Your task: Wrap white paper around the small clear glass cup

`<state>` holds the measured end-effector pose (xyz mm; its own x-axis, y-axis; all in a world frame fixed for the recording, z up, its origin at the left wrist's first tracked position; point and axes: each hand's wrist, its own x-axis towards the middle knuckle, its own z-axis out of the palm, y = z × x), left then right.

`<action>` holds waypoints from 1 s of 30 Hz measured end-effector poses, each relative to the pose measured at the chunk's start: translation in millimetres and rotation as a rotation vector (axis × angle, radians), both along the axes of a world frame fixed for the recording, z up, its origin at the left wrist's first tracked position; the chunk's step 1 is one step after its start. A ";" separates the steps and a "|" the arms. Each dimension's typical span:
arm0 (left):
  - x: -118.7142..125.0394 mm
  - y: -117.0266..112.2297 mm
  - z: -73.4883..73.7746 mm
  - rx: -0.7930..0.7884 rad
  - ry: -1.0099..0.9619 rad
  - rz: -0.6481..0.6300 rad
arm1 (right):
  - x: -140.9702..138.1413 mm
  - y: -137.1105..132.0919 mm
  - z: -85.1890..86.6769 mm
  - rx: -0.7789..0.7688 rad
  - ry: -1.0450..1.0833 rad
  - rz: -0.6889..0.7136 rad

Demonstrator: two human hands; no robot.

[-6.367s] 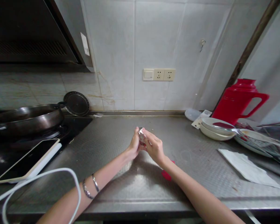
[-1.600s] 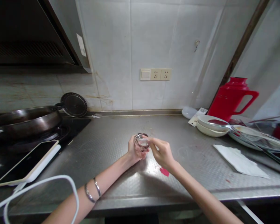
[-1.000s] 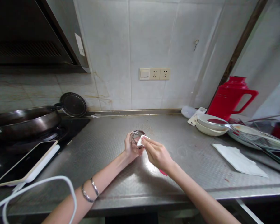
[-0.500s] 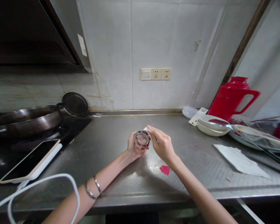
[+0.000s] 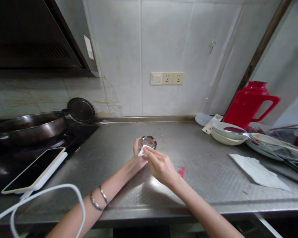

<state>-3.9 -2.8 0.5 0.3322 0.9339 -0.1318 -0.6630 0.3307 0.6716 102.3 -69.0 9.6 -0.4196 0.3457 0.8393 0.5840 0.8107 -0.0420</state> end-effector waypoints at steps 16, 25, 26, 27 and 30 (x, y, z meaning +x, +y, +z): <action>0.7 0.1 1.6 -0.055 0.082 -0.211 | 20.6 38.4 12.4 -0.073 -0.010 -0.125; -4.3 10.5 -8.2 -0.013 -0.026 0.027 | -3.8 13.1 -2.0 -0.083 0.108 -0.071; -5.3 11.6 -9.7 -0.010 -0.019 0.022 | -3.2 11.2 -0.6 -0.106 0.122 -0.068; -5.9 12.3 -10.8 -0.009 -0.012 0.011 | -1.7 10.3 1.5 -0.136 0.136 -0.074; -5.7 11.3 -11.4 0.000 0.010 -0.084 | 7.6 14.3 9.2 -0.169 0.160 -0.102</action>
